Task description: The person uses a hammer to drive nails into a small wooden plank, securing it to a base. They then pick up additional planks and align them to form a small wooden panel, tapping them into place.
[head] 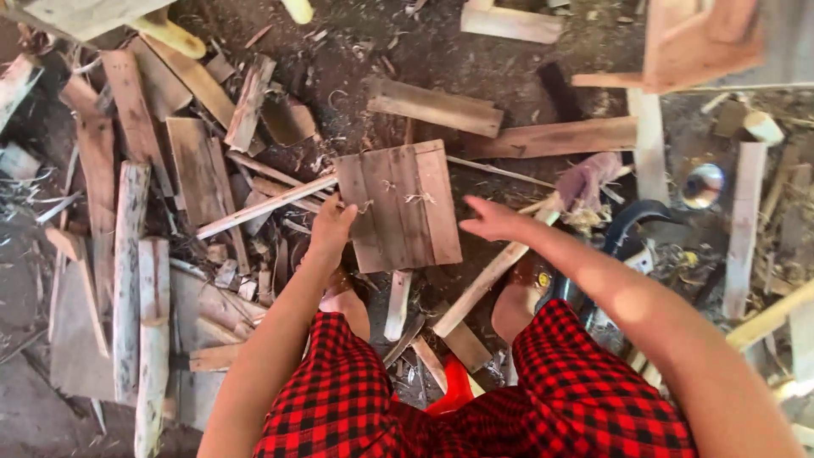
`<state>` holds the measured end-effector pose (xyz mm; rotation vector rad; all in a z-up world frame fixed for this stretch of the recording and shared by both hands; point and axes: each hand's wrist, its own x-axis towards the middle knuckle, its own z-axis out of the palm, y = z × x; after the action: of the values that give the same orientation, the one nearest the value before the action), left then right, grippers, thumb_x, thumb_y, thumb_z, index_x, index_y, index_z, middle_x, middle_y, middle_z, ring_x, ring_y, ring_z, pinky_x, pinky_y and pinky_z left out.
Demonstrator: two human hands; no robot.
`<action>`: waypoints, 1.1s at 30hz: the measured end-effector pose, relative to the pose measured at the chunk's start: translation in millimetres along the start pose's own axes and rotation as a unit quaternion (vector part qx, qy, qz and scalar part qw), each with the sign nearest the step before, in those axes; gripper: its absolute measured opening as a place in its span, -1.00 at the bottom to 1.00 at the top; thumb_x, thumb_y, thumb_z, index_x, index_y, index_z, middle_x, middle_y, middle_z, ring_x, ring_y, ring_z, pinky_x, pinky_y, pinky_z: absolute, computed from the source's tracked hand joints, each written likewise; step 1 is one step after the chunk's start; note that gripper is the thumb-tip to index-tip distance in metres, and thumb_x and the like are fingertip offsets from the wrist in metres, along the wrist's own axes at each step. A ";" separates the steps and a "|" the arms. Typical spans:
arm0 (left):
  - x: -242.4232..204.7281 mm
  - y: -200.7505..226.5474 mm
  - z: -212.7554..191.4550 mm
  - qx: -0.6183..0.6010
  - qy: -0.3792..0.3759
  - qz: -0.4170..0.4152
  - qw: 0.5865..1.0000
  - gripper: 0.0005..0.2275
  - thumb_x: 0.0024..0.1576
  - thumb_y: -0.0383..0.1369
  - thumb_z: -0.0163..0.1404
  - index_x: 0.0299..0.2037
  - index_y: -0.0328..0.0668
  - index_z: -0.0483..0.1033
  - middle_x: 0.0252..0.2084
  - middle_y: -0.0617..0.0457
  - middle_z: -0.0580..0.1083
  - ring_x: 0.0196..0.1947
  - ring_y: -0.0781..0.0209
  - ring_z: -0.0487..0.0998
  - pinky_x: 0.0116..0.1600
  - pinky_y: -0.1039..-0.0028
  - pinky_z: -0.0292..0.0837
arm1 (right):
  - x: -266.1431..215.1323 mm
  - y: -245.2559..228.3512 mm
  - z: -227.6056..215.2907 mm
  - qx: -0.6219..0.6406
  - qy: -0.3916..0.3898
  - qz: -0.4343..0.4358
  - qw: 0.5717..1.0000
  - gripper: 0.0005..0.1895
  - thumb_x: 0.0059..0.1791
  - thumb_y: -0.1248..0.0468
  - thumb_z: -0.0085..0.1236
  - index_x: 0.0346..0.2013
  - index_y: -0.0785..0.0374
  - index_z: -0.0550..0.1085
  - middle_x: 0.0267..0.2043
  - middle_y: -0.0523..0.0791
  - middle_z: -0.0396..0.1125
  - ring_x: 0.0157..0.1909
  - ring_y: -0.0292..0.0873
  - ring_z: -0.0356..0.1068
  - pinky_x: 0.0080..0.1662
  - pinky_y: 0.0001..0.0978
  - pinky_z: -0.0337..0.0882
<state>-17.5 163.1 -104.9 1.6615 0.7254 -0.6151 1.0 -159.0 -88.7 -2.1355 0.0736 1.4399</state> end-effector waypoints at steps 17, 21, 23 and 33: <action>12.5 31.3 -38.2 0.507 0.139 0.227 0.820 -0.62 0.11 -0.22 0.00 0.15 0.01 0.34 0.08 -0.06 0.26 0.13 -0.06 0.25 0.16 0.18 0.19 | 55.7 8.4 36.1 0.299 0.039 -0.140 0.943 -0.55 0.02 0.17 -0.08 0.19 0.21 0.23 0.04 -0.02 0.30 -0.10 -0.17 0.32 -0.20 -0.24 0.44; 42.1 -8.9 -62.7 0.567 0.118 0.273 0.768 -0.49 -0.03 -0.32 0.09 0.18 0.06 0.28 0.00 0.03 0.28 0.10 0.04 0.25 0.17 0.17 0.14 | 54.8 22.0 49.9 0.353 0.022 -0.128 0.926 -0.57 -0.01 0.21 -0.05 0.15 0.16 0.25 -0.10 -0.13 0.34 -0.28 -0.25 0.37 -0.33 -0.43 0.46; 58.8 -36.6 -76.5 0.649 0.142 0.250 0.705 -0.68 -0.01 -0.40 0.03 -0.08 0.34 0.45 -0.19 0.23 0.33 -0.09 0.27 0.38 -0.04 0.43 0.26 | 51.7 29.0 52.4 0.357 -0.002 -0.120 0.926 -0.62 -0.02 0.21 -0.04 0.10 0.13 0.28 -0.15 -0.18 0.33 -0.31 -0.32 0.38 -0.36 -0.55 0.44; 50.1 -43.4 -171.8 0.591 0.427 0.249 0.637 -0.80 -0.09 -0.31 0.17 -0.29 0.10 0.47 -0.25 0.17 0.30 -0.28 0.19 0.40 -0.24 0.41 0.32 | 63.5 51.3 74.6 0.297 -0.020 -0.107 0.949 -0.47 -0.02 0.13 0.01 0.23 0.16 0.21 0.06 0.02 0.32 -0.10 -0.11 0.40 -0.22 -0.24 0.48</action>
<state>-13.3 344.6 -135.7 3.3432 0.3796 0.3277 -52.4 -150.8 -185.2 -1.5672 0.2224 1.1492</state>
